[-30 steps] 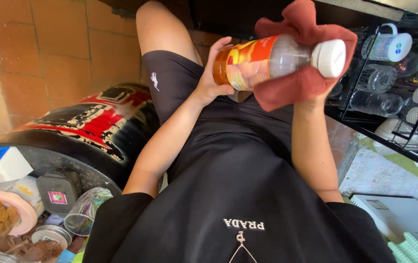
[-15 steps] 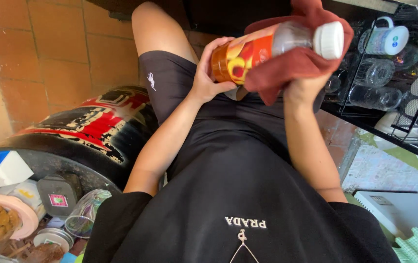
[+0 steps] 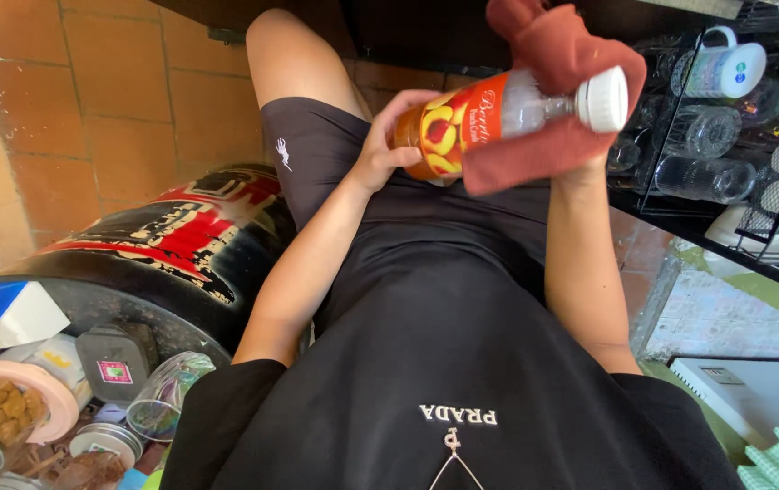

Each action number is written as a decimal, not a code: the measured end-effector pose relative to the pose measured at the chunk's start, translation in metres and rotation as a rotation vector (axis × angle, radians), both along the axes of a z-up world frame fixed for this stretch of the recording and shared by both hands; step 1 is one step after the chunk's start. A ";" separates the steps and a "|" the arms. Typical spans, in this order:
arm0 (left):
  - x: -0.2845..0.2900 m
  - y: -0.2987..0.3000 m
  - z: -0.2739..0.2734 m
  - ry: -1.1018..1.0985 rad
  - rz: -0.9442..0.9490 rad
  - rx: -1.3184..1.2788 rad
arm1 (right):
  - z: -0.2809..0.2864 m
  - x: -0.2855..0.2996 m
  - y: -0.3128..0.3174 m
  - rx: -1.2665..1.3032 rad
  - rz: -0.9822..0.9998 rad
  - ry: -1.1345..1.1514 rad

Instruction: Wiping down plastic beverage bottles with a cloth.

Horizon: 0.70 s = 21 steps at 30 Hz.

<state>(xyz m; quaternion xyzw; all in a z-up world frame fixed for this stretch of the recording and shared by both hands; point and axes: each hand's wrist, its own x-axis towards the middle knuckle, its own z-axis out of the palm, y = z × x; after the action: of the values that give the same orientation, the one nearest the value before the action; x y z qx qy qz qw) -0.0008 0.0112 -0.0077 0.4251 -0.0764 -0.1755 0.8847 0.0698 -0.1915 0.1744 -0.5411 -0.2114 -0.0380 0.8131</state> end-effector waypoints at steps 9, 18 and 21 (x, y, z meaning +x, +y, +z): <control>-0.010 -0.004 -0.021 0.394 -0.259 -0.228 | 0.040 0.005 0.007 -0.114 0.208 -0.134; -0.003 -0.009 0.032 -0.245 0.170 0.410 | -0.100 -0.054 -0.026 -0.096 -0.531 0.335; -0.005 -0.003 0.019 -0.247 0.120 0.413 | -0.114 -0.061 -0.022 -0.262 -0.562 0.193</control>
<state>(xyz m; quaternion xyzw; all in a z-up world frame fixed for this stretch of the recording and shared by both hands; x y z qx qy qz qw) -0.0054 0.0077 0.0109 0.6188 -0.1211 -0.0810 0.7719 0.0085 -0.2138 0.0600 -0.6793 0.0212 -0.1819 0.7106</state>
